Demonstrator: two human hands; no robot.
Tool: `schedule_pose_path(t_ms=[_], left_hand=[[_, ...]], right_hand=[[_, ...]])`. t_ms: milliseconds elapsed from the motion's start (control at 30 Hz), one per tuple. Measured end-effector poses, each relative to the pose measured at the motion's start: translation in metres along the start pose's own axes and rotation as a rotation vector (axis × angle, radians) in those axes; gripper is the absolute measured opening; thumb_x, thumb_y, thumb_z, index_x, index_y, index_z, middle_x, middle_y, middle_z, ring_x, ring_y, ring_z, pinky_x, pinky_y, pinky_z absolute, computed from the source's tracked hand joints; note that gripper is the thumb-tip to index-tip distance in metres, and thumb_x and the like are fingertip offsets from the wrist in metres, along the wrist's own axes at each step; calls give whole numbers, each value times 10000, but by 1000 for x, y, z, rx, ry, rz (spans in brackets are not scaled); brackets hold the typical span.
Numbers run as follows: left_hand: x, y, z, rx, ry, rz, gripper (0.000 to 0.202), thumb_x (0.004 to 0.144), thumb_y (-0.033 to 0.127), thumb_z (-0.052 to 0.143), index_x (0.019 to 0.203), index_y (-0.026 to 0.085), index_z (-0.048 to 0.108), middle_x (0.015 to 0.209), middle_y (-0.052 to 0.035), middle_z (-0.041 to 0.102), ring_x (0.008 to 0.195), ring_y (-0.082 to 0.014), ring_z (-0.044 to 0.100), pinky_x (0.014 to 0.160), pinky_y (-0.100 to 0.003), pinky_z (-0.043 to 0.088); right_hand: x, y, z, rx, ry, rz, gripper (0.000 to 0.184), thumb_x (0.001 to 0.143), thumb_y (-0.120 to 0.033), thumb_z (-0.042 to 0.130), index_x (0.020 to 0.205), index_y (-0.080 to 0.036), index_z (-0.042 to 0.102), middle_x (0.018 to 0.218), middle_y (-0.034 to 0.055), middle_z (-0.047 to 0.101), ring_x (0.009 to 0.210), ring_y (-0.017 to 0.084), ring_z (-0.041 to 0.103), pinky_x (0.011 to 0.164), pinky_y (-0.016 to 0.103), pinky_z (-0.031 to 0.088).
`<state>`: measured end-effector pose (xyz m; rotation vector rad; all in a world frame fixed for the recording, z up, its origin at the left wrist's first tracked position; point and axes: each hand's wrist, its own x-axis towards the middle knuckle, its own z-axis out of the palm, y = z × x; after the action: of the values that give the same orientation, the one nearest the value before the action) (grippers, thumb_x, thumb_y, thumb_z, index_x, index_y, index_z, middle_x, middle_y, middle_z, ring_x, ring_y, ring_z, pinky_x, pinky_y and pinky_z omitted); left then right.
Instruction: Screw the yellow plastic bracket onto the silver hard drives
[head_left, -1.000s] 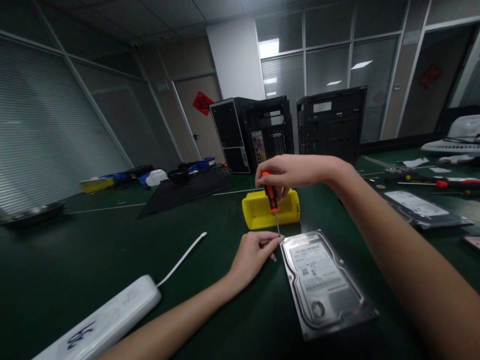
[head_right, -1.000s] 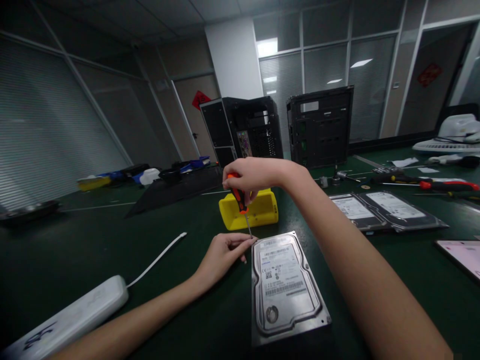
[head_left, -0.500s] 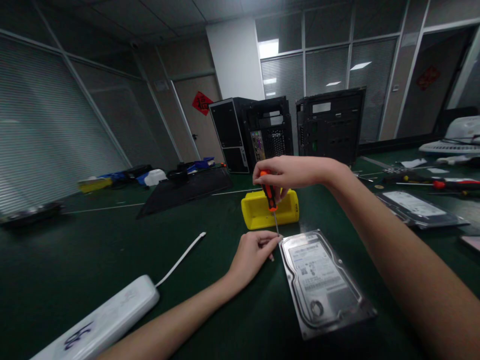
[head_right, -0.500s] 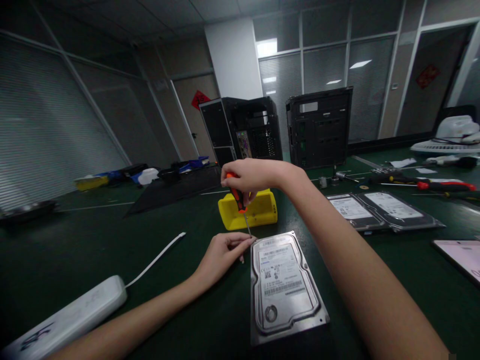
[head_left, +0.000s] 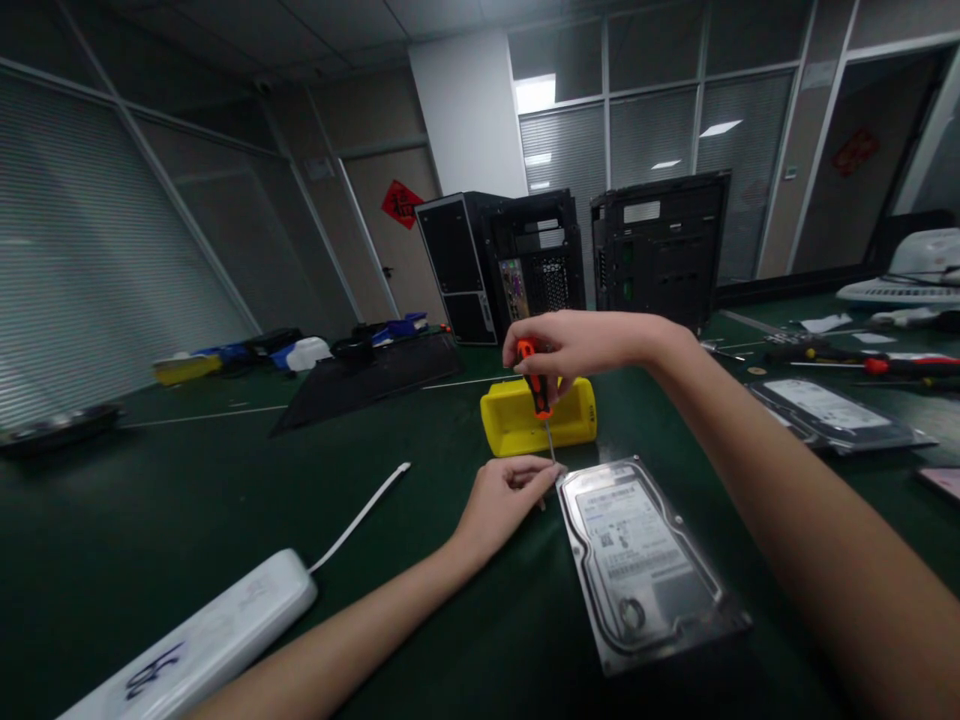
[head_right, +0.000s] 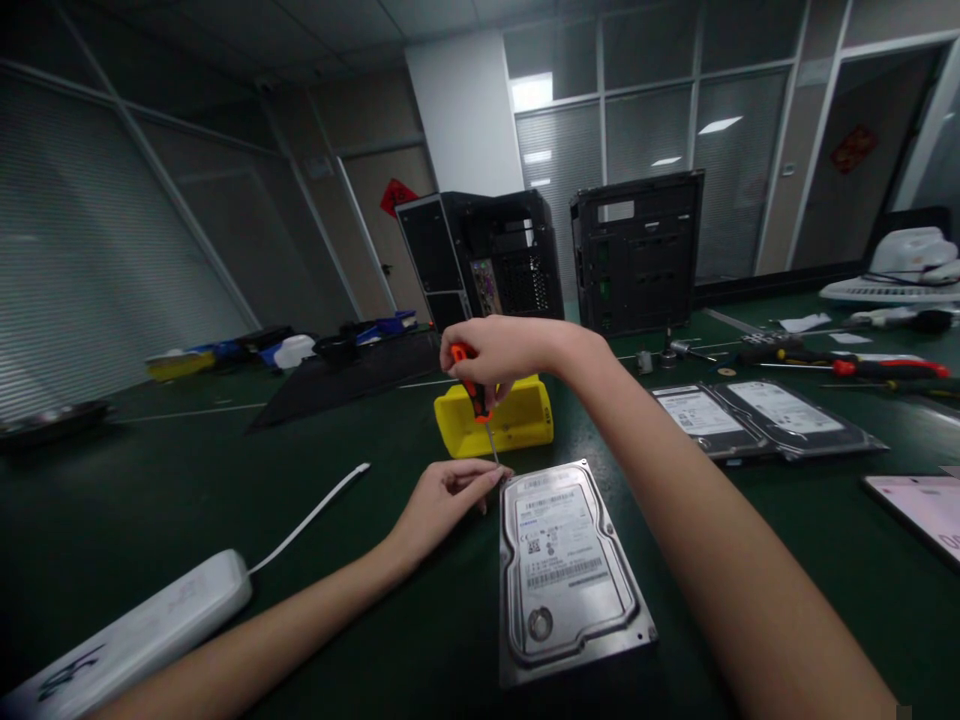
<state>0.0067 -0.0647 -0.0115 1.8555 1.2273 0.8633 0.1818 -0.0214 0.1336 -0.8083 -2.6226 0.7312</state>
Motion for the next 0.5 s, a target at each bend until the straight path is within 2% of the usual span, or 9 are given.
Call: schedule_pose_path(t_ms=[500], left_hand=[[1,-2,0,36,9,18,338,792,410,537,901,124,679,762,-53,662,527,-107,506,498,-193,391]], right_hand=[[1,3,0,-18,3,-21,161,846,-226,453,979,-141,487,878,76,633,674,123,641,529,181,511]])
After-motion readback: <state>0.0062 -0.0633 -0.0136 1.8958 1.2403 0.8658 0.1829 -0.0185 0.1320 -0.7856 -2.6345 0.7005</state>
